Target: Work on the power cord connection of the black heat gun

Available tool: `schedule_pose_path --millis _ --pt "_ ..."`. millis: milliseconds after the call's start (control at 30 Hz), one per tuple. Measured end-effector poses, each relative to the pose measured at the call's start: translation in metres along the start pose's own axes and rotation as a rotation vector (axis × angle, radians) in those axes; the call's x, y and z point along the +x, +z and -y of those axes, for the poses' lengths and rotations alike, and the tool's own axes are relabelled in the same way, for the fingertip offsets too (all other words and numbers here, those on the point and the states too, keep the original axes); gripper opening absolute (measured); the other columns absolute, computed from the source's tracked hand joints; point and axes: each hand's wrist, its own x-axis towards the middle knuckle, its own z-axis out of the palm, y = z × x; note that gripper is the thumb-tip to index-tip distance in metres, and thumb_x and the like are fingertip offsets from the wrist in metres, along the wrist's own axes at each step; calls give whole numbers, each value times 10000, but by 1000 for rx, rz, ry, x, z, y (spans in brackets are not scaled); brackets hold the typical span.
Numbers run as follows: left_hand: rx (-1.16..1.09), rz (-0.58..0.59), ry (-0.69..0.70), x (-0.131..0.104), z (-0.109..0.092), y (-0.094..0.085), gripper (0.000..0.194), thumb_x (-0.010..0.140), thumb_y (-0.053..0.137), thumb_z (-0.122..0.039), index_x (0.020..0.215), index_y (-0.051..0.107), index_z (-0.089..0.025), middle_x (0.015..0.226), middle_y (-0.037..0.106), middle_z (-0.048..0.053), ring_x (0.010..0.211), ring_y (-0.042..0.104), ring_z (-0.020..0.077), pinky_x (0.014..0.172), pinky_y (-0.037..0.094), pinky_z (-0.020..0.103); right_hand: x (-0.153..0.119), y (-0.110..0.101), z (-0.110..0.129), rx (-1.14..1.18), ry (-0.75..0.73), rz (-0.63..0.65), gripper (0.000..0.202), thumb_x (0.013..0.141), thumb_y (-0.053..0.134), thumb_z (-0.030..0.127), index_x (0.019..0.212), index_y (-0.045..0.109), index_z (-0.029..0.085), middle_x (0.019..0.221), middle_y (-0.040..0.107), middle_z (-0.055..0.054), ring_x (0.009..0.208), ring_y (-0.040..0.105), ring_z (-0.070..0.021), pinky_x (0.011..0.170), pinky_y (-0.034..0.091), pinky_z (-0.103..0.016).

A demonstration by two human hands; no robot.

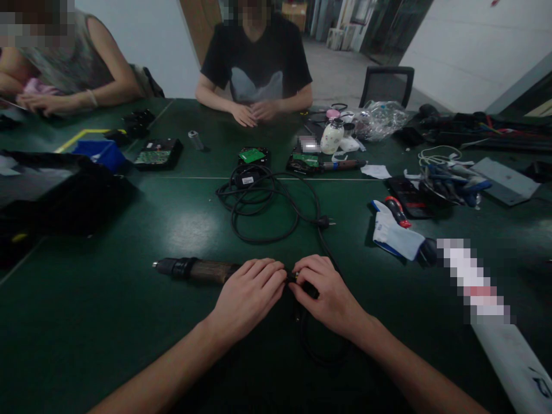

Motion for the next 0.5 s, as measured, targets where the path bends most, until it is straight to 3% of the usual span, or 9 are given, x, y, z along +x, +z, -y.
schedule_pose_path --millis 133,500 --pt "6 10 19 -1 0 0 225 1005 587 -219 1222 642 -201 1294 694 55 1198 640 251 1015 499 430 0 0 0 -8 1 0 168 966 685 161 848 582 222 1066 675 -41 1038 603 -228 934 437 -432" --pt "20 13 7 -1 0 0 197 1015 562 -215 1191 650 -197 1300 695 55 1184 647 247 1006 501 425 0 -1 0 -2 3 5 161 972 680 170 852 587 223 1067 674 -37 1046 607 -226 944 437 -434"
